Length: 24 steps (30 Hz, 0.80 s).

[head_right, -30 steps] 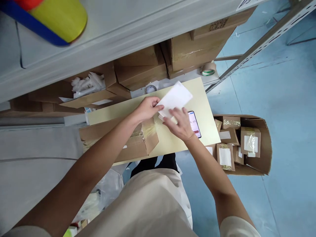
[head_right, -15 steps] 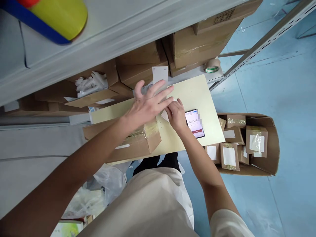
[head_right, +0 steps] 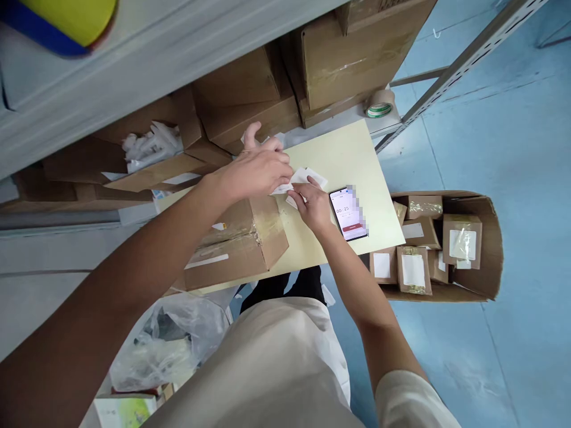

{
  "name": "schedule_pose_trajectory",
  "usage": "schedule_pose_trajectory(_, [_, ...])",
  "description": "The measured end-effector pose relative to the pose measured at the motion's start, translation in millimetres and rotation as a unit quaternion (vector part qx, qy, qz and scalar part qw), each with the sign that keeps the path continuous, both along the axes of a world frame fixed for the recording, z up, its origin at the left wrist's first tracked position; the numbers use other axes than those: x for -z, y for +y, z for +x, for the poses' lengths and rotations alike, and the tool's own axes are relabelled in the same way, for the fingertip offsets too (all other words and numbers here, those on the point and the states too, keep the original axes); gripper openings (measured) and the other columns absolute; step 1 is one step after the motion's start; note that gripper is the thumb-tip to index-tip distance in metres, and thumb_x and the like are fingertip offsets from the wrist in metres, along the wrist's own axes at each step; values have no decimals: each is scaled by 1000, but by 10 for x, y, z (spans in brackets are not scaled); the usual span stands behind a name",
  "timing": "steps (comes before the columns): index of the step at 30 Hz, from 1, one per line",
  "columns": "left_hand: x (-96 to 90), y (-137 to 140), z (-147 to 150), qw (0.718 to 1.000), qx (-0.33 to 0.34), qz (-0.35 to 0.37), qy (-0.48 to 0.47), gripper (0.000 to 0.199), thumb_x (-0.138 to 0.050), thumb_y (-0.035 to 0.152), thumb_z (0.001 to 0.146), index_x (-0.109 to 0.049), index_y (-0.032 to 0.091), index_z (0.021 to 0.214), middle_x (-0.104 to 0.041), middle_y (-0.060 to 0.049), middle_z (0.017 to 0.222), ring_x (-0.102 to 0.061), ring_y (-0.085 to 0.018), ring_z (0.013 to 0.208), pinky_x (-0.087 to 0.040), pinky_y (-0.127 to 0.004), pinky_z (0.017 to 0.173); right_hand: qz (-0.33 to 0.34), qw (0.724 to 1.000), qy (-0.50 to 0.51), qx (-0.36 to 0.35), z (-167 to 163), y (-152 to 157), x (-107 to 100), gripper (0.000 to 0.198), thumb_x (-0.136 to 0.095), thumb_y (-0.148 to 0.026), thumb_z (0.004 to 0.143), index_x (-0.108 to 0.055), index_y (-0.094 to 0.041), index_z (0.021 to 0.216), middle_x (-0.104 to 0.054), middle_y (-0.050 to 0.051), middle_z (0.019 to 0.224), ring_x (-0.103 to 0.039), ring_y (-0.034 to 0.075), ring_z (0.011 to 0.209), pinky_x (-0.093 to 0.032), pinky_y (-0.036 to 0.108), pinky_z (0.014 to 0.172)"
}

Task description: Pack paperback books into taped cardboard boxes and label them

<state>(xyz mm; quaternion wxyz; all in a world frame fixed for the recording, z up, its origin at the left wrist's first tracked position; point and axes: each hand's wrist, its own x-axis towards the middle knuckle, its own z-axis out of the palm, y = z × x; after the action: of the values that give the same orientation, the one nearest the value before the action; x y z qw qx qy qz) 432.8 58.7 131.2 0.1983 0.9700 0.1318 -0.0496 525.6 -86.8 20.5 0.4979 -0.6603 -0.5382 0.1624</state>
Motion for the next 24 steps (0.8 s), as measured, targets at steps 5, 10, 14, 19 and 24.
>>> schedule_pose_trajectory(5, [-52, 51, 16, 997, 8, 64, 29, 26, -50, 26, 90, -73, 25, 78, -71, -3, 83, -51, -24, 106, -9, -57, 109, 36, 999, 33, 1, -69, -23, 65, 23, -51, -44, 93, -60, -23, 98, -72, 4, 97, -69, 20, 94, -46, 47, 103])
schedule_pose_trajectory(10, [-66, 101, 45, 998, -14, 68, 2, 28, -47, 27, 93, -73, 26, 81, -70, -2, 82, -54, -23, 103, -11, -56, 109, 11, 998, 55, 40, -80, -8, 224, 25, -58, -38, 88, -53, -24, 108, -69, 5, 98, -69, 22, 90, -53, 46, 92])
schedule_pose_trajectory(14, [-147, 193, -9, 992, -71, 103, -37, 28, -46, 28, 94, -71, 24, 84, -70, -4, 85, -56, -24, 101, -7, -58, 109, -5, 1000, -6, -4, -77, -76, 427, 13, -48, -22, 89, -58, -25, 97, -71, 3, 94, -68, 21, 95, -39, 52, 109])
schedule_pose_trajectory(19, [-359, 131, -222, 977, -187, 52, -83, 24, -48, 32, 94, -70, 22, 90, -70, -4, 93, -57, -23, 104, -15, -53, 107, -91, 989, -50, -104, -83, -267, 346, 34, -57, -32, 85, -57, -21, 118, -57, 13, 133, -43, 31, 134, -23, 63, 113])
schedule_pose_trajectory(24, [-581, -329, -539, 936, -300, -48, -177, 20, -54, 33, 91, -70, 21, 88, -73, -1, 94, -63, -19, 92, -28, -47, 103, -29, 989, 131, -56, -266, -376, -406, 86, -67, -62, 72, -34, -22, 141, -38, 19, 148, -38, 34, 137, -37, 56, 106])
